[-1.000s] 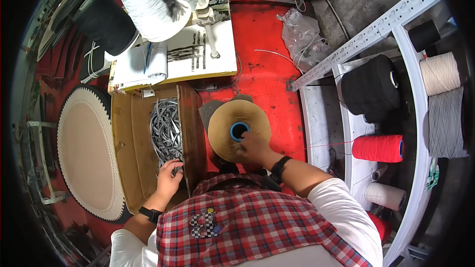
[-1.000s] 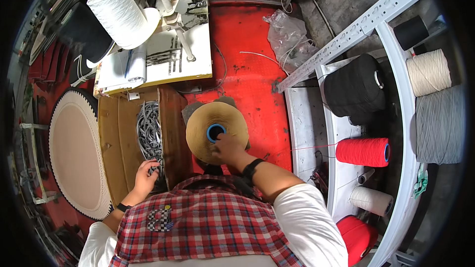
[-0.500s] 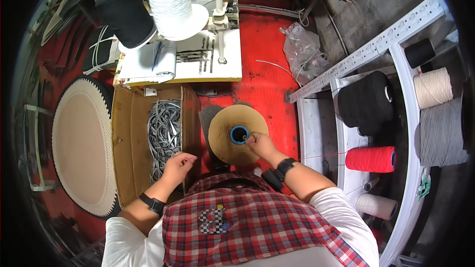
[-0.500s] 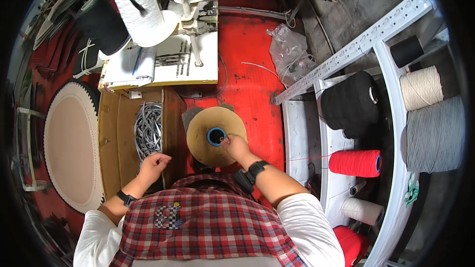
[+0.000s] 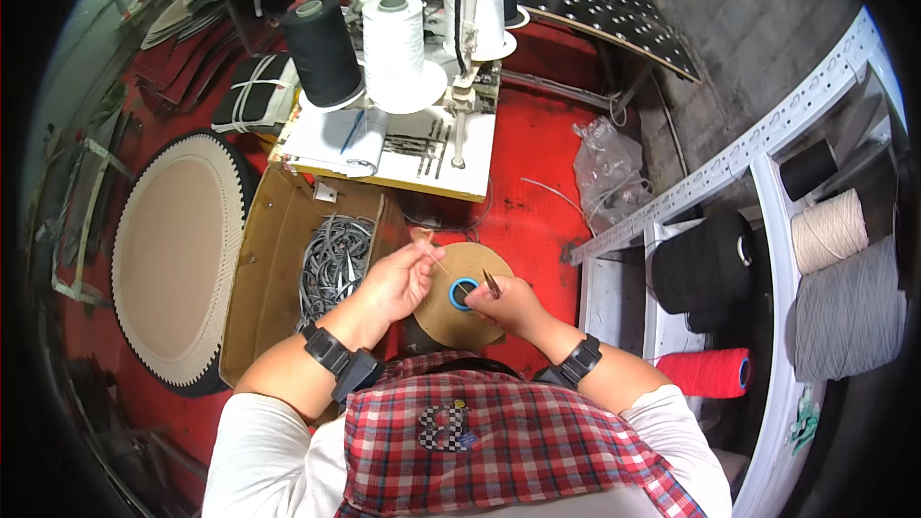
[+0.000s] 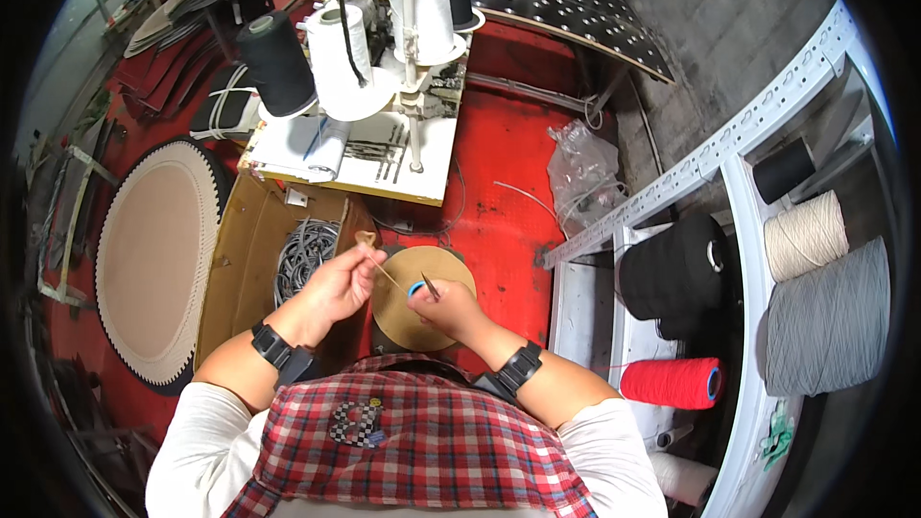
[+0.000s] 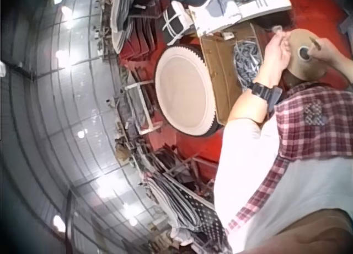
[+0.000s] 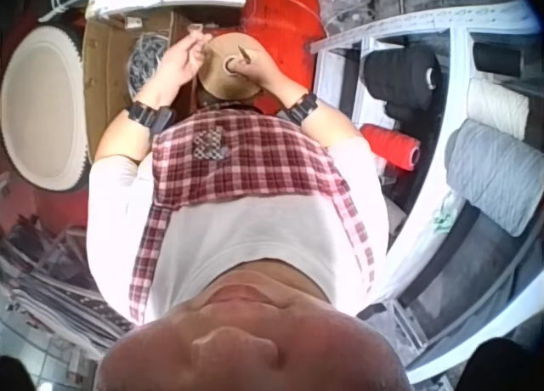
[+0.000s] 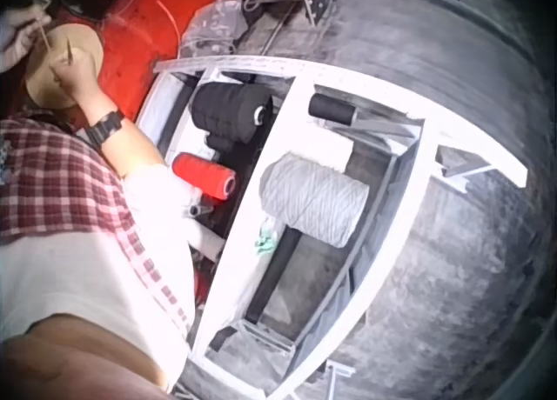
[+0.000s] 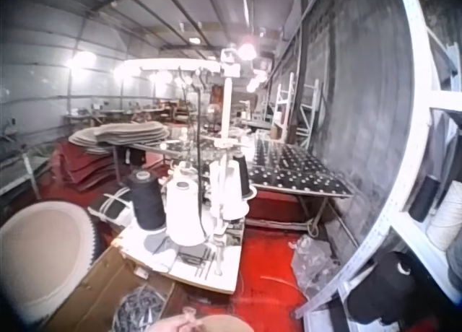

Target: The recorder logs production numbers on a notepad, moves and organizes large stacks of circular floor mats, and then prepares a large thread spool and threads an industrial sewing machine.

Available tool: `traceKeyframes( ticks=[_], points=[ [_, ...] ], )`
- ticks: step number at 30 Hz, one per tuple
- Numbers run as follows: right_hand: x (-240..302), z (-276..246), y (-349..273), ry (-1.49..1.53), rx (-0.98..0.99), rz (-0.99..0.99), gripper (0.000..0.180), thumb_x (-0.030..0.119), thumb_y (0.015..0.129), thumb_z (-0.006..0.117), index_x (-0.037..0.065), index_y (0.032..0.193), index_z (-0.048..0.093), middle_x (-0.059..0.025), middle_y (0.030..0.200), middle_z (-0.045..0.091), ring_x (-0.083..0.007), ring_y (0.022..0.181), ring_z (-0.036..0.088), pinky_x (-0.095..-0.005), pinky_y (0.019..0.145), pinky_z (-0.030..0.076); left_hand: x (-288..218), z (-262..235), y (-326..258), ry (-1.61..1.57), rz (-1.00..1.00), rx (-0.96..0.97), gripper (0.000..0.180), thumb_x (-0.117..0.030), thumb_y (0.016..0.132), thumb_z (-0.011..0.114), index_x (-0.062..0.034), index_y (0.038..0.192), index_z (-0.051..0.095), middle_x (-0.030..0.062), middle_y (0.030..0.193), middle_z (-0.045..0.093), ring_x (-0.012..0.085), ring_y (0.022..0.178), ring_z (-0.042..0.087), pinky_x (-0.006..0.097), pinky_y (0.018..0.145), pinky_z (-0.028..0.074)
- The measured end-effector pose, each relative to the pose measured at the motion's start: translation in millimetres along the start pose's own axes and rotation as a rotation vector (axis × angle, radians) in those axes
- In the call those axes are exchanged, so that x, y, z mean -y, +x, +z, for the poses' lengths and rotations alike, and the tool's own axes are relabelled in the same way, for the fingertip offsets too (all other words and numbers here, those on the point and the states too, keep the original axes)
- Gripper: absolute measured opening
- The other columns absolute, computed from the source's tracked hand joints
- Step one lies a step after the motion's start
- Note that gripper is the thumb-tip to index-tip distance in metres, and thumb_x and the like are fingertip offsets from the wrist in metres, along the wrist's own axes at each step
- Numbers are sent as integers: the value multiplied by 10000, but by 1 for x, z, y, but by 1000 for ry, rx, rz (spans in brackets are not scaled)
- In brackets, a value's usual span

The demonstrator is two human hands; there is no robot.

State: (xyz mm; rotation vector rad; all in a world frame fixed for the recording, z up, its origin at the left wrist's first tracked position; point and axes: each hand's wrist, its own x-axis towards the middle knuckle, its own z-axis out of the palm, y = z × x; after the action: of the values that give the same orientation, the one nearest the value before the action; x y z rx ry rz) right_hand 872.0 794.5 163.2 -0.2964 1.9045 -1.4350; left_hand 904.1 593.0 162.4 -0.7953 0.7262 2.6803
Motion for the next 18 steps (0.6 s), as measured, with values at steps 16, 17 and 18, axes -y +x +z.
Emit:
traceKeyframes(
  ticks=[16,17,18],
  points=[
    [-8,-36,-14,-14,261,-94,100,117,800,617,22,794,588,-5,604,550,-53,507,499,-188,468,401,-96,41,-106,-60,659,57,178,-276,894,489,-103,852,495,-62,571,400,43,482,362,174,426,314],
    [-10,-34,-14,-67,257,-99,95,117,805,611,25,795,587,-4,610,557,-49,511,505,-188,471,406,-105,40,-111,17,720,19,181,-282,891,492,-108,842,497,-67,561,399,41,471,357,171,419,307],
    [-11,-33,-13,-121,255,-105,90,116,809,605,28,796,587,-4,616,564,-46,514,511,-188,474,411,-110,41,-116,55,749,-1,181,-277,892,493,-106,832,499,-66,558,397,35,466,343,166,417,298]
  ],
)
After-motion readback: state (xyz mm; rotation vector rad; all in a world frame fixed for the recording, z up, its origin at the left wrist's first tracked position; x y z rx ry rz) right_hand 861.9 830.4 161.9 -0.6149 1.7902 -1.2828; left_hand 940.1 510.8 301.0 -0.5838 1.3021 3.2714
